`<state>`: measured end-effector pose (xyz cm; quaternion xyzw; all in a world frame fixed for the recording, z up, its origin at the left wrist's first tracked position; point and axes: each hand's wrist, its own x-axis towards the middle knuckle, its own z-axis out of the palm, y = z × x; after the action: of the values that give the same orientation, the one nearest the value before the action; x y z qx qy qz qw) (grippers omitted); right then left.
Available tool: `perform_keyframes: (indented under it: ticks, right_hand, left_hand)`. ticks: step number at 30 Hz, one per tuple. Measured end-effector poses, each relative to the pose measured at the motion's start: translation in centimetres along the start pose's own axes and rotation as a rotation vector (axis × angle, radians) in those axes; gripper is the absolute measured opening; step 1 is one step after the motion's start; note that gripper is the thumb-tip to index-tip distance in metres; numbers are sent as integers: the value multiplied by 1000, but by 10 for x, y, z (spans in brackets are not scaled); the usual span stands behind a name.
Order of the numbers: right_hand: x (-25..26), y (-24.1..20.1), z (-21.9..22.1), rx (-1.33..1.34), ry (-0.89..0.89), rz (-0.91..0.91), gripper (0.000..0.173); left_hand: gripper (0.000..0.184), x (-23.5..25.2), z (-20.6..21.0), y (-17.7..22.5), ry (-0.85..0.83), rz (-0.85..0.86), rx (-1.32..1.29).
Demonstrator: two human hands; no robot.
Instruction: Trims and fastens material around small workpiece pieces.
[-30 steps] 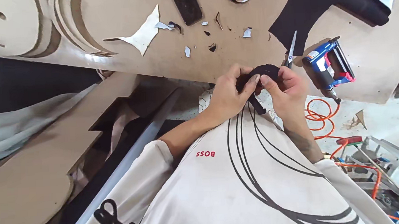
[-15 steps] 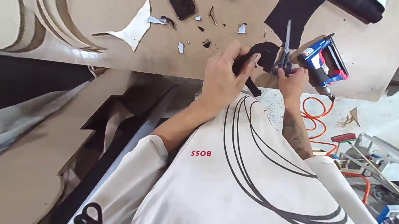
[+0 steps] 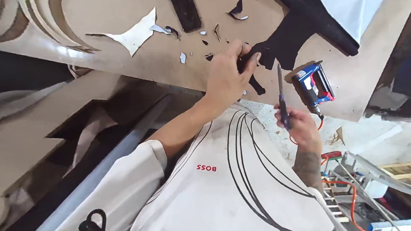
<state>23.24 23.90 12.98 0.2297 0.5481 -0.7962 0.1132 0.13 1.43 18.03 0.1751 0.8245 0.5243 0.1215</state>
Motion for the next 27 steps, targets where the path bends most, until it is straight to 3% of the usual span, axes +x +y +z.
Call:
perform_keyframes:
  ticks: [2,5,7,11,14,27]
  right_hand:
    - [-20,-9,31,-129,17,-78,28]
    - [-28,-18,61,-243,-78,-156,57]
    - [-27,-22,70,-291,-120,-178,67]
    - [-22,-24,75,-332,-128,-183,51]
    - [-17,-22,77,-346,-122,-196,50]
    - [-17,-20,83,-326,-89,-235,31]
  left_hand:
    - [25,-1,0,1,37,3,44]
    - [25,-1,1,5,66,14,80]
    - [26,-2,1,6,96,50,103]
    - [28,-10,-1,10,142,134,166]
    - [27,-16,0,12,161,182,186]
    - [25,-29,-6,14,158,174,156]
